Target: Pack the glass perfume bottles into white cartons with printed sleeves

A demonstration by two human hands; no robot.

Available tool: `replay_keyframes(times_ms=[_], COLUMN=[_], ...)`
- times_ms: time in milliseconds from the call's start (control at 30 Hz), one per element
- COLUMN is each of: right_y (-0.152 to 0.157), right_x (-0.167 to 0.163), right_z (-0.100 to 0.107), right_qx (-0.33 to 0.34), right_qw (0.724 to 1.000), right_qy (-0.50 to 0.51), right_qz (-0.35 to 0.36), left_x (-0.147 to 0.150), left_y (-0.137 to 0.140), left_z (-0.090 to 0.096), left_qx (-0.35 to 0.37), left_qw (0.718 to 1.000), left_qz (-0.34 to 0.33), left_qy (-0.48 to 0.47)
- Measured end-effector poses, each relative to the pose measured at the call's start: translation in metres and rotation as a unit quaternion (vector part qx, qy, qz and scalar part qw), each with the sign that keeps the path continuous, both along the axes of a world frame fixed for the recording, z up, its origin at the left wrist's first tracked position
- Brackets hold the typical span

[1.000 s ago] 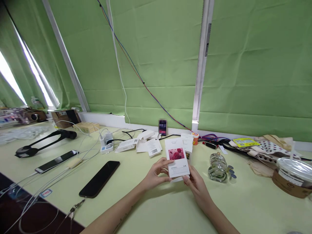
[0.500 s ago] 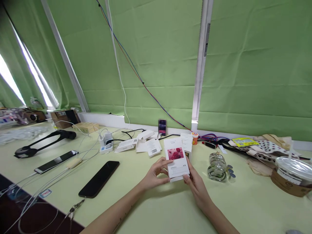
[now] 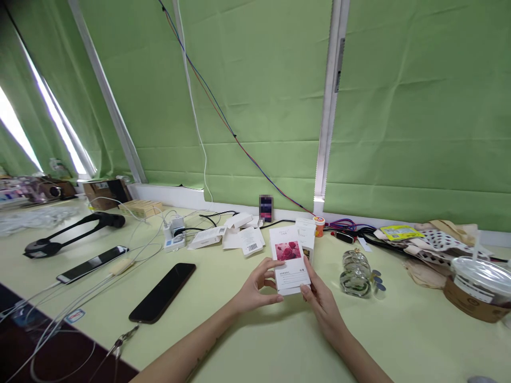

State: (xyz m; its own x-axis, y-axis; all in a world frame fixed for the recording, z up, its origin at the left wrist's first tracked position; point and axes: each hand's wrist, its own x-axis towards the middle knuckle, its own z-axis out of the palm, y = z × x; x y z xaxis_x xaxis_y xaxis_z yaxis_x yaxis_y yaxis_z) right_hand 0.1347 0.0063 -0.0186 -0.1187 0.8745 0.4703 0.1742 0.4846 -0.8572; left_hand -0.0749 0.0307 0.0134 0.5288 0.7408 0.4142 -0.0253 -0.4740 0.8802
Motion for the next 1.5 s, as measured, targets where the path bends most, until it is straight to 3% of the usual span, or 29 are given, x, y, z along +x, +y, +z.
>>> replay_keyframes(times_ms=[233,500,767,1167,1500], right_y=[-0.001,0.0,-0.002,0.004,0.004], right_x=[0.002,0.002,0.003,0.005,0.007], right_z=[0.002,0.0,0.004,-0.007,-0.009], right_qx=[0.009,0.016,0.027,0.017,-0.007], right_qw=[1.0,1.0,0.999,0.998,0.998], right_qy=[-0.013,-0.02,-0.032,-0.044,-0.036], right_qz=[-0.007,0.015,-0.02,0.049,0.045], left_x=[0.003,0.007,0.008,0.002,0.002], left_y=[-0.006,-0.008,-0.008,-0.003,-0.002], left_z=[-0.001,-0.008,-0.008,-0.005,-0.006], left_qx=[-0.021,-0.119,-0.102,-0.095,-0.107], left_qw=[1.0,0.989,0.994,0.995,0.993], left_qz=[0.014,-0.026,-0.007,-0.012,-0.006], left_qy=[-0.015,-0.081,-0.049,-0.035,-0.04])
